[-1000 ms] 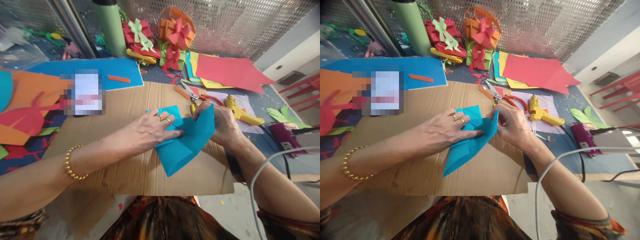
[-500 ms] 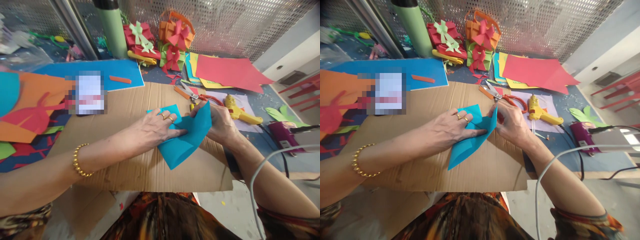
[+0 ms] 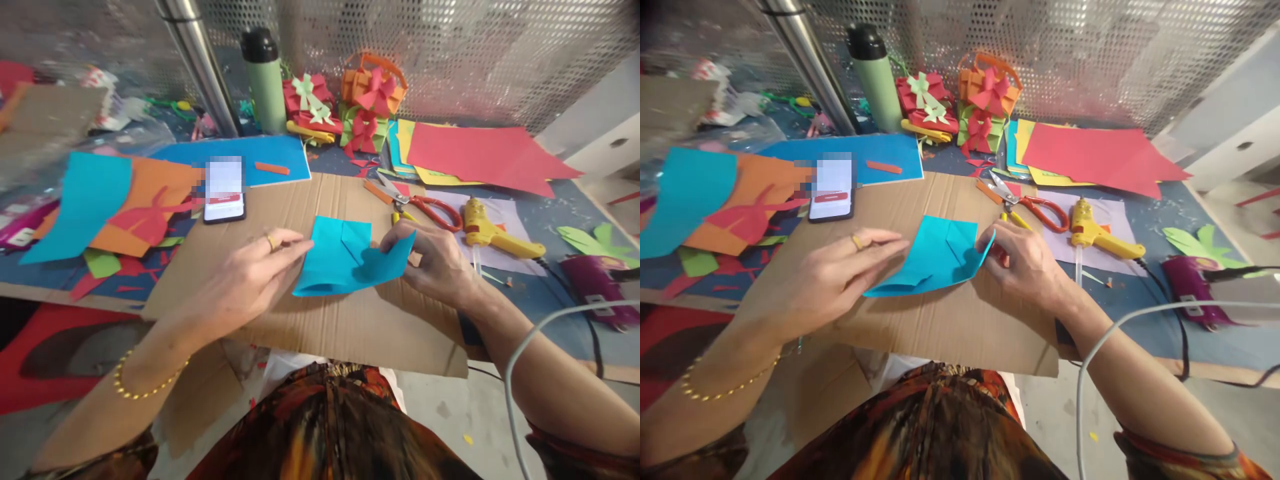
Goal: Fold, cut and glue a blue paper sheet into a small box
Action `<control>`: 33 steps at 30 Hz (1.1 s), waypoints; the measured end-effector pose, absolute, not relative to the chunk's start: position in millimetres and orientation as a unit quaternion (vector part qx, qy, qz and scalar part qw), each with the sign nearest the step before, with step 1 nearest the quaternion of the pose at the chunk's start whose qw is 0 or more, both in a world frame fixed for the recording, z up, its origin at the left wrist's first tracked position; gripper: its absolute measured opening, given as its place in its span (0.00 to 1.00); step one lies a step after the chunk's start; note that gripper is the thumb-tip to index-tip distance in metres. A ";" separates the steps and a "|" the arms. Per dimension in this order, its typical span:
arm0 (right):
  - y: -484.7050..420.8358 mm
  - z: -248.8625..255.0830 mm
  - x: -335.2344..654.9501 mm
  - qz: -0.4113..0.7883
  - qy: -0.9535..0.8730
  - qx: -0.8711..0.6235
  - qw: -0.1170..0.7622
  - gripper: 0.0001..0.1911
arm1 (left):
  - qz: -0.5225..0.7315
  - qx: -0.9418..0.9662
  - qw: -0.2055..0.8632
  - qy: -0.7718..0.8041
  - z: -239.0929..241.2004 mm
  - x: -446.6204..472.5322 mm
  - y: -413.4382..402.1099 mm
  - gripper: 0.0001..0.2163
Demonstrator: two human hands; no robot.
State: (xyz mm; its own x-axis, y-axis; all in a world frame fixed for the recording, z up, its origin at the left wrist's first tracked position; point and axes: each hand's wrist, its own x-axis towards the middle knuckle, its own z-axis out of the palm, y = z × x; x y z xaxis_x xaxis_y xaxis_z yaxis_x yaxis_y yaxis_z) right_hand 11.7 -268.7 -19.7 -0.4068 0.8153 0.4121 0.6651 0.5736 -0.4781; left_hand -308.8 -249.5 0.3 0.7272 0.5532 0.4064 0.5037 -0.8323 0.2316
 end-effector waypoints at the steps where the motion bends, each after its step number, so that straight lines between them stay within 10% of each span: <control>1: -272.7 -20.1 8.2 0.127 -0.841 -0.426 0.309 0.08 | 0.257 0.917 0.084 0.294 -4.2 -313.0 -258.4 0.16; 10: -275.5 -8.6 -5.7 0.079 -0.864 -0.350 0.353 0.16 | 0.374 0.799 0.222 0.415 13.1 -326.3 -283.2 0.16; 19: -251.5 -24.7 -34.6 0.125 -0.909 -0.304 0.256 0.16 | 0.094 0.921 0.052 0.373 16.0 -293.9 -322.4 0.25; 33: -251.7 -44.1 -35.1 0.097 -0.909 -0.301 0.272 0.18 | 0.096 0.931 0.006 0.353 1.6 -290.0 -335.8 0.32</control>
State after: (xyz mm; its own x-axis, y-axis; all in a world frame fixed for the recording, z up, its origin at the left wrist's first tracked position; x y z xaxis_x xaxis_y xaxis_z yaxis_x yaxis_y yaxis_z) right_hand -35.1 -251.7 -44.1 -0.6704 0.6005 0.4359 0.4952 0.7995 -0.3399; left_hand -290.0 -335.8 1.6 0.7330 0.6577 0.1735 0.6553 -0.7512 0.0794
